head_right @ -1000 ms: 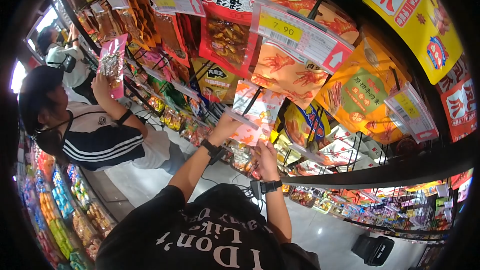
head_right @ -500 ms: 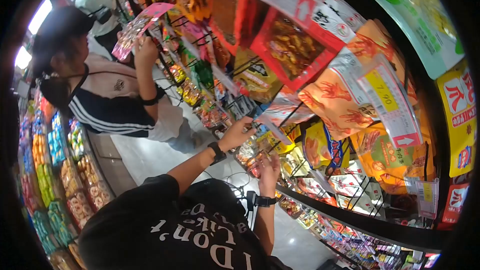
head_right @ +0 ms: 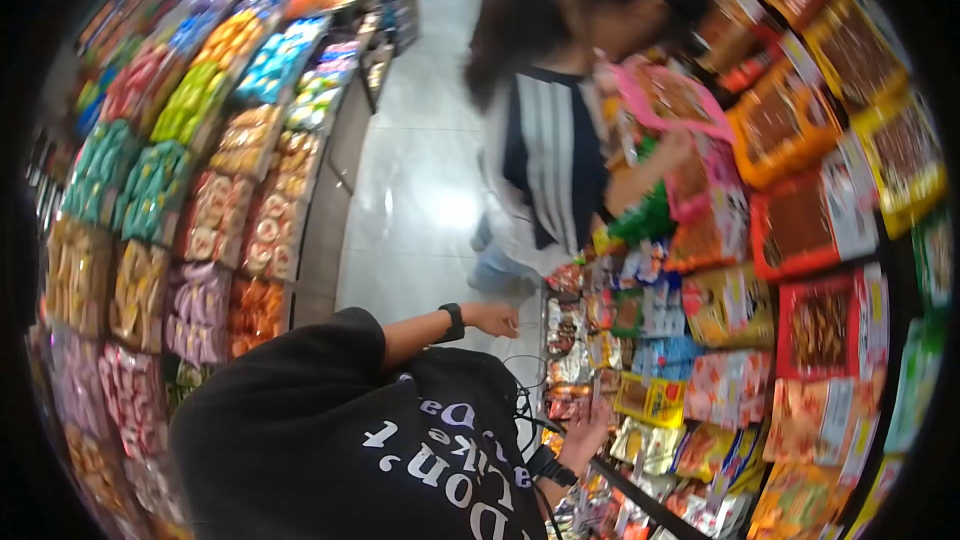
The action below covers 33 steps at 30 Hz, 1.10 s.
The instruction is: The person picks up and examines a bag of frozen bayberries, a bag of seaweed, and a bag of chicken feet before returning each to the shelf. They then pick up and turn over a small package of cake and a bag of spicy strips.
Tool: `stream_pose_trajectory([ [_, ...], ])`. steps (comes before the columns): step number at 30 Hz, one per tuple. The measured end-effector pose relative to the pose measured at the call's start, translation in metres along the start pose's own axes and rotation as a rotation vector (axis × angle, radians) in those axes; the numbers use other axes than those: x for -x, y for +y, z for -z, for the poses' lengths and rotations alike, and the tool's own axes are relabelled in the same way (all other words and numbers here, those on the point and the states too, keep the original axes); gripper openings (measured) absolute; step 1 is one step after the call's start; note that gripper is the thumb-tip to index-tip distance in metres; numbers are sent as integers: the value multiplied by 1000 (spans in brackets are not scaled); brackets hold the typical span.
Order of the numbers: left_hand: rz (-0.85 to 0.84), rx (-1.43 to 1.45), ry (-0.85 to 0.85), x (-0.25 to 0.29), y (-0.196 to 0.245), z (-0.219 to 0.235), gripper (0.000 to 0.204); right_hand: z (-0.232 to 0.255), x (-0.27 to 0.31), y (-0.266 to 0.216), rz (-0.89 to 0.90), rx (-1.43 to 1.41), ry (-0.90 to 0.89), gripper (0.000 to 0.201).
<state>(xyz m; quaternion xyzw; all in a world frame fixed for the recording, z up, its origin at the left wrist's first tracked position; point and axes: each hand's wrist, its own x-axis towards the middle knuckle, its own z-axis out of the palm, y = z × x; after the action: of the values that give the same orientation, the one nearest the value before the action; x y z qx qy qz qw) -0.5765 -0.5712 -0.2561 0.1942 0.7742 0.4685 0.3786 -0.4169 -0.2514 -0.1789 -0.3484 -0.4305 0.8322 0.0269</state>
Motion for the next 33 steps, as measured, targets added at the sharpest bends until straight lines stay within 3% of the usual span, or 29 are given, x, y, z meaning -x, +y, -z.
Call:
stream_pose_trajectory([
  [7,202,318,543,185,-110,63,39,-111,10,89,-271,170,-179,25],
  [10,261,483,781,256,-168,57,35,-168,9,120,-385,227,-235,23],
  [13,356,813,998,329,-194,47,31,-227,10,142,-408,315,-373,22],
  [17,339,1065,1313,400,-224,21,29,-306,16,175,-446,498,-545,28],
  [21,338,1315,1514,456,-226,-11,26,-370,28,216,-519,688,-726,35],
  [26,359,1417,1819,493,-246,-43,23,-447,45,276,-605,884,-881,37],
  [33,282,1393,2208,537,-270,-2,23,-576,67,380,-655,1044,-1106,35],
])
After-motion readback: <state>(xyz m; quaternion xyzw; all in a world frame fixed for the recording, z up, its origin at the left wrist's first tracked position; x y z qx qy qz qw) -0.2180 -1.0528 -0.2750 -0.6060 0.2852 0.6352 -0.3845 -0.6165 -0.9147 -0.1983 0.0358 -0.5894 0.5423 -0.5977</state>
